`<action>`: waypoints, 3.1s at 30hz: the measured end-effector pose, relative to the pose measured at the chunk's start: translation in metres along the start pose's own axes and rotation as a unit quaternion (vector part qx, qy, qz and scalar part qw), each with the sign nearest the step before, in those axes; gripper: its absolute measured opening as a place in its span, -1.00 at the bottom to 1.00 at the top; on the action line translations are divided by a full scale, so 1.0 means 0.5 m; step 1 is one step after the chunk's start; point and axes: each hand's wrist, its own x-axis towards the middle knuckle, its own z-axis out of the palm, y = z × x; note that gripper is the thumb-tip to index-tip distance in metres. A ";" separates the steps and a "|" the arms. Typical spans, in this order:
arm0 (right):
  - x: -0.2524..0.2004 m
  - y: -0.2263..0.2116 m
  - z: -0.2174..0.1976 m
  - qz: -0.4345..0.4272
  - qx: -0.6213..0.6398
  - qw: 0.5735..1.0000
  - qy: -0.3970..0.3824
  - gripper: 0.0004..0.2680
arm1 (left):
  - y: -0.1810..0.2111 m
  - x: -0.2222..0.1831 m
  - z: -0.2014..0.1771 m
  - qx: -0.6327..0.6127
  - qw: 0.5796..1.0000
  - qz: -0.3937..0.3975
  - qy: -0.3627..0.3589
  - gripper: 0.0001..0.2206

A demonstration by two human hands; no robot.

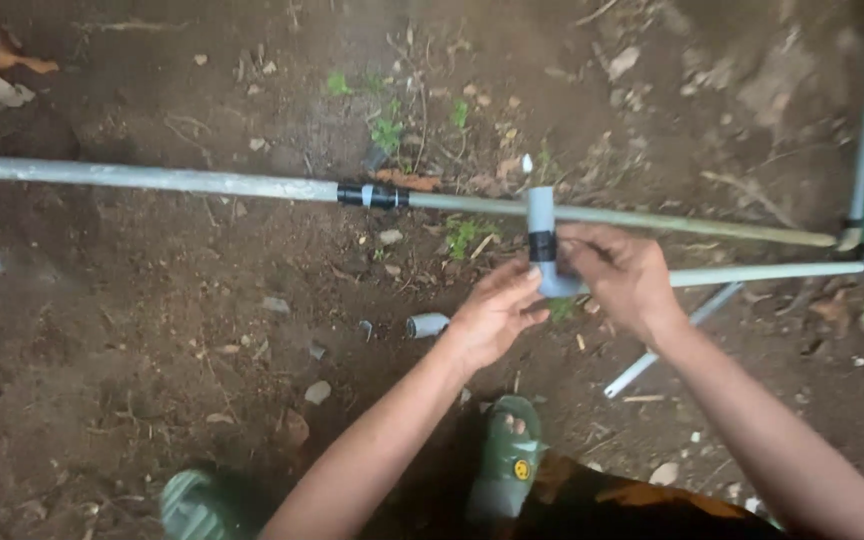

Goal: Connecting various PVC pipes and elbow joints together and securing connections with black tape.

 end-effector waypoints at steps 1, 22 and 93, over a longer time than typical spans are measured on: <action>0.007 0.008 -0.004 0.018 0.011 1.000 0.018 -0.84 | 0.007 -0.007 0.015 0.010 1.000 0.000 0.004 -0.83; 0.010 -0.026 0.002 0.075 -0.627 0.776 0.015 -0.81 | -0.023 -0.014 0.073 0.031 0.996 0.072 0.041 -0.61; -0.019 -0.140 0.023 0.137 -0.575 0.797 -0.120 -0.69 | -0.076 0.020 0.073 0.148 0.977 0.107 0.107 -0.52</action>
